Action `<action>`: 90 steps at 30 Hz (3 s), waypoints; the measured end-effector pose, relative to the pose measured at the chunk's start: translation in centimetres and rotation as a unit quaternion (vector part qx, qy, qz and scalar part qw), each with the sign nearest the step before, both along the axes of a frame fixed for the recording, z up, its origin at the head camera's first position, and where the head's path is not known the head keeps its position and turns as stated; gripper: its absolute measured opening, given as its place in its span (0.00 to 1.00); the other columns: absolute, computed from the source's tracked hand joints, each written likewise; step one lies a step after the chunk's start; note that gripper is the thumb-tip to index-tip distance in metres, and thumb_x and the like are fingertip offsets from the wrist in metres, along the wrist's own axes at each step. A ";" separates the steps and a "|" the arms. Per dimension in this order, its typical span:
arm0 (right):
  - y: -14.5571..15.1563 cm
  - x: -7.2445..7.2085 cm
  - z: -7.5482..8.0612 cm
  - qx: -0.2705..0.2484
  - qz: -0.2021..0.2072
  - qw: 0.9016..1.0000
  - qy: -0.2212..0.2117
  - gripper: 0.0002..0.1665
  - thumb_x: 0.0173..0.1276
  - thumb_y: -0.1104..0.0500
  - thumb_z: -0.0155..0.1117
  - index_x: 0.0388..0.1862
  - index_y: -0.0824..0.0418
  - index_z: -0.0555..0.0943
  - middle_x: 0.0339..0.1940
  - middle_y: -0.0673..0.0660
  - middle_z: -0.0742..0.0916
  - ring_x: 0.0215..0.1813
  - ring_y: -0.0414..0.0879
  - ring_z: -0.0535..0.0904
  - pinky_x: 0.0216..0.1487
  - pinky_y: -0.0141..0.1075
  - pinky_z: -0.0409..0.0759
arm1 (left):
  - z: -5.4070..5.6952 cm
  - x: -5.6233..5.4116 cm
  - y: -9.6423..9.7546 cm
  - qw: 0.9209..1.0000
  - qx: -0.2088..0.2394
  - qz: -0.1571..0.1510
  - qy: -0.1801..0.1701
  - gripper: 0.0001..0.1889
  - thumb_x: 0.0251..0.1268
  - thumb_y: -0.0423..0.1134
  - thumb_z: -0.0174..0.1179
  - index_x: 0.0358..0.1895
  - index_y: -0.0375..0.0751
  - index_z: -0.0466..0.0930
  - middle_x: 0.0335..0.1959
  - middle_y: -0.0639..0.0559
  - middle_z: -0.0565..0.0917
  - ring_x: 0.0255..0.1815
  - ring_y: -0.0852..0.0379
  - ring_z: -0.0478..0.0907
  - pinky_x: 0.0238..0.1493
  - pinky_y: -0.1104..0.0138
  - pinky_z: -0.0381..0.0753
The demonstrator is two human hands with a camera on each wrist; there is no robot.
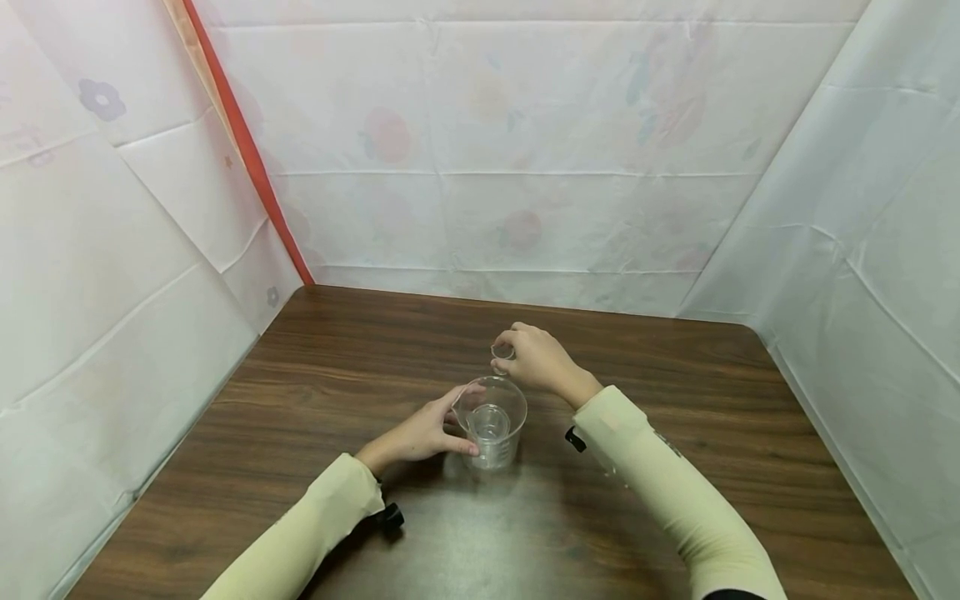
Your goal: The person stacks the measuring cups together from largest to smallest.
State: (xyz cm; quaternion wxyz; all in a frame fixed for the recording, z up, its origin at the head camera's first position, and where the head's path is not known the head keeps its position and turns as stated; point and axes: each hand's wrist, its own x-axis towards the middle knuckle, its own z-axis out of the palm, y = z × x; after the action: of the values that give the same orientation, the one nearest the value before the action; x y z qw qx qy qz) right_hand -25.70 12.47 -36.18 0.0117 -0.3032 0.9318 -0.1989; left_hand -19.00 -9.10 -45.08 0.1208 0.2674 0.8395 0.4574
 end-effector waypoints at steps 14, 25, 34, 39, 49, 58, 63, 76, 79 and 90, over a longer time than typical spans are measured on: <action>0.2 -0.9 -0.9 0.013 -0.009 1.000 -0.005 0.23 0.65 0.51 0.69 0.53 0.65 0.82 0.50 0.62 0.84 0.51 0.57 0.82 0.49 0.49 0.81 | 0.2 0.1 0.1 1.000 0.002 0.004 -0.009 0.48 0.53 0.51 0.73 0.75 0.54 0.55 0.72 0.60 0.67 0.67 0.58 0.71 0.59 0.63 0.77; 0.1 -1.7 -1.7 0.026 -0.017 0.999 -0.015 0.24 0.65 0.53 0.68 0.55 0.65 0.81 0.49 0.63 0.83 0.52 0.58 0.81 0.50 0.49 0.81 | 0.1 0.0 -0.1 1.000 -0.004 0.001 -0.009 0.49 0.53 0.53 0.72 0.76 0.54 0.53 0.73 0.62 0.66 0.66 0.58 0.71 0.59 0.63 0.77; 0.2 -2.9 -2.9 0.025 -0.024 0.999 -0.022 0.25 0.65 0.52 0.69 0.55 0.66 0.80 0.49 0.63 0.83 0.50 0.56 0.81 0.50 0.49 0.81 | 0.1 0.0 0.0 1.000 -0.002 0.001 -0.012 0.49 0.53 0.52 0.73 0.76 0.54 0.53 0.72 0.59 0.68 0.66 0.58 0.71 0.60 0.62 0.77; 0.2 -3.5 -3.3 0.026 -0.032 0.999 -0.021 0.25 0.64 0.52 0.70 0.55 0.66 0.80 0.48 0.63 0.83 0.49 0.55 0.81 0.48 0.48 0.81 | 0.1 0.0 0.0 1.000 0.003 -0.001 -0.011 0.49 0.53 0.51 0.73 0.76 0.53 0.53 0.71 0.56 0.70 0.68 0.58 0.69 0.60 0.62 0.77; -0.1 -4.0 -4.1 0.025 -0.040 0.999 -0.016 0.28 0.64 0.52 0.70 0.57 0.67 0.78 0.50 0.63 0.82 0.50 0.55 0.80 0.50 0.48 0.80 | 0.0 0.0 0.0 1.000 0.012 -0.005 -0.003 0.48 0.53 0.49 0.73 0.76 0.50 0.54 0.71 0.53 0.70 0.69 0.56 0.69 0.59 0.61 0.77; -0.4 -4.6 -5.0 0.045 -0.050 0.997 -0.036 0.33 0.64 0.49 0.70 0.62 0.67 0.75 0.51 0.63 0.81 0.50 0.56 0.79 0.51 0.51 0.79 | 0.1 0.1 0.0 1.000 0.009 -0.002 -0.009 0.48 0.54 0.47 0.73 0.76 0.50 0.53 0.73 0.54 0.66 0.69 0.56 0.68 0.60 0.58 0.77; -0.6 -4.8 -5.2 0.047 -0.050 0.997 -0.043 0.35 0.64 0.49 0.70 0.63 0.68 0.74 0.51 0.64 0.82 0.49 0.55 0.80 0.50 0.50 0.79 | 0.1 0.1 0.0 1.000 0.009 -0.002 -0.011 0.49 0.54 0.46 0.73 0.77 0.51 0.52 0.74 0.54 0.66 0.70 0.57 0.68 0.61 0.58 0.76; -1.0 -5.1 -5.5 0.040 -0.059 0.996 -0.057 0.35 0.64 0.49 0.70 0.63 0.67 0.74 0.54 0.65 0.81 0.54 0.57 0.80 0.54 0.51 0.79 | 0.2 0.1 0.1 1.000 0.017 -0.002 -0.005 0.48 0.54 0.47 0.73 0.76 0.47 0.55 0.72 0.53 0.68 0.68 0.54 0.70 0.58 0.61 0.78; -1.1 -5.3 -5.8 0.038 -0.062 0.996 -0.058 0.33 0.64 0.49 0.69 0.62 0.67 0.75 0.54 0.65 0.81 0.55 0.58 0.79 0.55 0.51 0.78 | 0.2 0.1 0.0 1.000 0.012 -0.006 -0.008 0.48 0.55 0.47 0.73 0.76 0.49 0.53 0.72 0.53 0.68 0.68 0.55 0.70 0.58 0.61 0.77; -1.3 -5.7 -6.2 0.025 -0.059 0.997 -0.047 0.24 0.64 0.52 0.69 0.54 0.65 0.81 0.50 0.63 0.85 0.50 0.56 0.82 0.52 0.50 0.80 | -0.1 -0.1 -0.1 1.000 0.017 -0.009 -0.014 0.48 0.54 0.49 0.72 0.76 0.49 0.53 0.73 0.53 0.67 0.67 0.54 0.70 0.58 0.61 0.77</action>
State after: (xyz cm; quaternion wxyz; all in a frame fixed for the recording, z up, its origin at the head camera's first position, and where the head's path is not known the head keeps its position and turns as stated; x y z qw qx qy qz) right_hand -31.40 11.17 -42.37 0.0509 -0.2382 0.9510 -0.1903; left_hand -19.12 -9.16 -45.20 0.1324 0.2706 0.8273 0.4743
